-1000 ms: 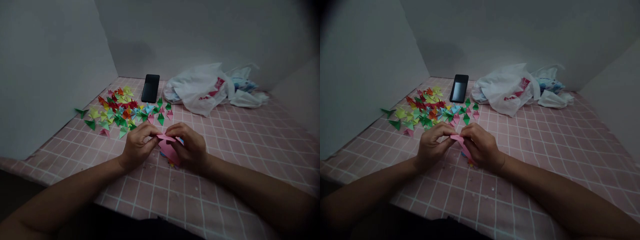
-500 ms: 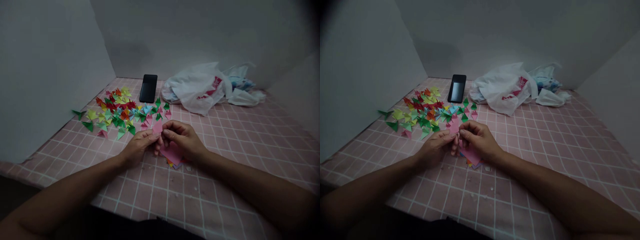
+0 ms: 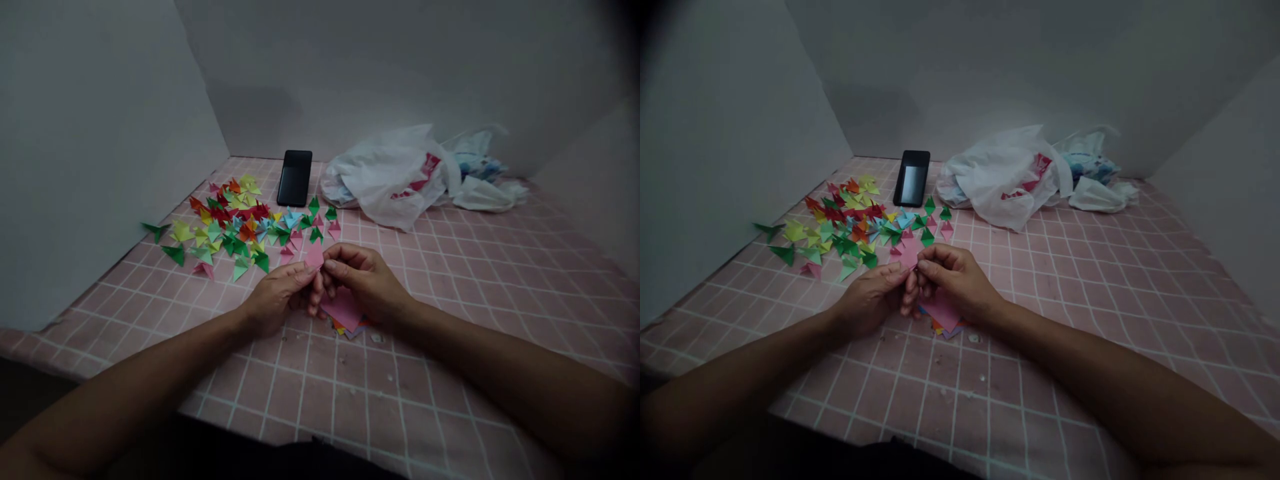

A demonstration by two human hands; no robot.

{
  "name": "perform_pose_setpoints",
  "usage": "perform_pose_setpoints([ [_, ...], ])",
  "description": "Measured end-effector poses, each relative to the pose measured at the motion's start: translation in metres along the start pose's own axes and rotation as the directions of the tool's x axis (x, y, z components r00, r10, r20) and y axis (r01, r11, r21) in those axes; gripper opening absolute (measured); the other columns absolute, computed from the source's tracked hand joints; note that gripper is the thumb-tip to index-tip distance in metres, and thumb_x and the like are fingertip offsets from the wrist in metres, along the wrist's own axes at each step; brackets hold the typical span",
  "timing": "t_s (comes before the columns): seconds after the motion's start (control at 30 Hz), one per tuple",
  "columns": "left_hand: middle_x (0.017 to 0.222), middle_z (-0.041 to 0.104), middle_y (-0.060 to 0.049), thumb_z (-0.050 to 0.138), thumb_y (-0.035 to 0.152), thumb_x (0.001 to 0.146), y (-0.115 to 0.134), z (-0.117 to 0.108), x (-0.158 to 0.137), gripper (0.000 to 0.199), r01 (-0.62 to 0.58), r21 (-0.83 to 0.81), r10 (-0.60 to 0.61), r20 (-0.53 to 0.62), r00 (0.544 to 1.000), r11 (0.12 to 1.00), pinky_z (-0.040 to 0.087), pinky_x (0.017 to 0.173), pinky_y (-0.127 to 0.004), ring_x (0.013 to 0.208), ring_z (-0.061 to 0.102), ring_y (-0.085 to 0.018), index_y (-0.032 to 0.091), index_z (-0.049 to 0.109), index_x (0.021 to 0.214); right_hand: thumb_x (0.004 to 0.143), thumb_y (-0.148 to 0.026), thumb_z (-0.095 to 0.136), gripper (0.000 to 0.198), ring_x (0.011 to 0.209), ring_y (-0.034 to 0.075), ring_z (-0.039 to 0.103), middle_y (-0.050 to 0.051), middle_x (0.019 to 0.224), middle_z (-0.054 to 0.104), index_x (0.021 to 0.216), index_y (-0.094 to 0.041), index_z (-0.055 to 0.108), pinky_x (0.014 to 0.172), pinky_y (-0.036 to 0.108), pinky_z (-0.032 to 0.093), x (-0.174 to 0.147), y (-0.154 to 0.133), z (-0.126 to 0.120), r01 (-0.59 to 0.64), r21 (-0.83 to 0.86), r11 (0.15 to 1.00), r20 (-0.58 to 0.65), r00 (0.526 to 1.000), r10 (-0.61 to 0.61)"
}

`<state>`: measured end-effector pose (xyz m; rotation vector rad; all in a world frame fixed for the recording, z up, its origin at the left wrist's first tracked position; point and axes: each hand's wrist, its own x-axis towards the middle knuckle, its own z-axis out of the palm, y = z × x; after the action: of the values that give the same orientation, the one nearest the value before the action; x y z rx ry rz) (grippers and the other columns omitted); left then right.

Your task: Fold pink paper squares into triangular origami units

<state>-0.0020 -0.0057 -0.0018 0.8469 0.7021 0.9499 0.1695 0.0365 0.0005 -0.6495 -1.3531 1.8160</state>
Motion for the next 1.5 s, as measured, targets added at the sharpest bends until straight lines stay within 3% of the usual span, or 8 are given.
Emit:
perform_pose_setpoints([
  [0.37, 0.061, 0.056, -0.001, 0.064, 0.044, 0.090, 0.001, 0.001, -0.001, 0.036, 0.022, -0.102, -0.014, 0.078, 0.997, 0.995, 0.057, 0.061, -0.030, 0.052, 0.054, -0.012, 0.015, 0.061, 0.069, 0.086, -0.030, 0.074, 0.019, 0.052, 0.007, 0.056, -0.003, 0.063, 0.064, 0.084, -0.016, 0.061, 0.051, 0.018, 0.045, 0.000, -0.002, 0.002, -0.021, 0.062, 0.998, 0.036, 0.999, 0.019],
  [0.93, 0.055, 0.051, 0.001, 0.061, 0.052, 0.089, 0.003, 0.001, -0.003, 0.042, 0.085, -0.082, -0.077, 0.096, 0.992, 0.993, 0.056, 0.062, -0.032, 0.049, 0.050, -0.012, 0.017, 0.057, 0.065, 0.086, -0.030, 0.073, 0.018, 0.046, 0.007, 0.054, -0.006, 0.057, 0.061, 0.091, -0.018, 0.061, 0.048, 0.017, 0.045, -0.001, -0.004, 0.002, -0.033, 0.102, 0.994, 0.090, 0.996, 0.024],
  [1.2, 0.062, 0.056, -0.001, 0.054, 0.045, 0.096, -0.003, -0.005, -0.002, 0.039, -0.095, 0.215, 0.098, 0.001, 0.995, 0.972, 0.046, 0.064, -0.028, 0.060, 0.055, -0.014, 0.017, 0.060, 0.070, 0.086, -0.029, 0.069, 0.016, 0.051, 0.009, 0.057, -0.003, 0.062, 0.064, 0.086, -0.017, 0.057, 0.052, 0.021, 0.046, -0.006, -0.012, 0.009, 0.000, -0.052, 0.999, -0.003, 1.000, -0.001],
  [1.3, 0.061, 0.056, 0.000, 0.053, 0.046, 0.096, -0.003, -0.006, -0.003, 0.038, -0.081, 0.226, 0.087, -0.018, 0.996, 0.971, 0.043, 0.061, -0.027, 0.058, 0.053, -0.013, 0.017, 0.059, 0.072, 0.087, -0.030, 0.067, 0.017, 0.050, 0.009, 0.056, -0.004, 0.060, 0.062, 0.084, -0.017, 0.057, 0.051, 0.021, 0.045, -0.006, -0.012, 0.009, -0.002, -0.060, 0.998, -0.021, 1.000, 0.000],
  [1.5, 0.059, 0.054, 0.001, 0.059, 0.050, 0.091, -0.002, 0.000, -0.001, 0.039, -0.036, 0.116, 0.033, 0.026, 0.999, 0.993, 0.052, 0.064, -0.030, 0.054, 0.052, -0.013, 0.017, 0.058, 0.069, 0.092, -0.036, 0.065, 0.021, 0.049, 0.009, 0.056, -0.004, 0.061, 0.064, 0.086, -0.018, 0.056, 0.050, 0.022, 0.045, -0.005, -0.004, 0.007, -0.012, 0.027, 1.000, 0.044, 0.999, 0.011],
])
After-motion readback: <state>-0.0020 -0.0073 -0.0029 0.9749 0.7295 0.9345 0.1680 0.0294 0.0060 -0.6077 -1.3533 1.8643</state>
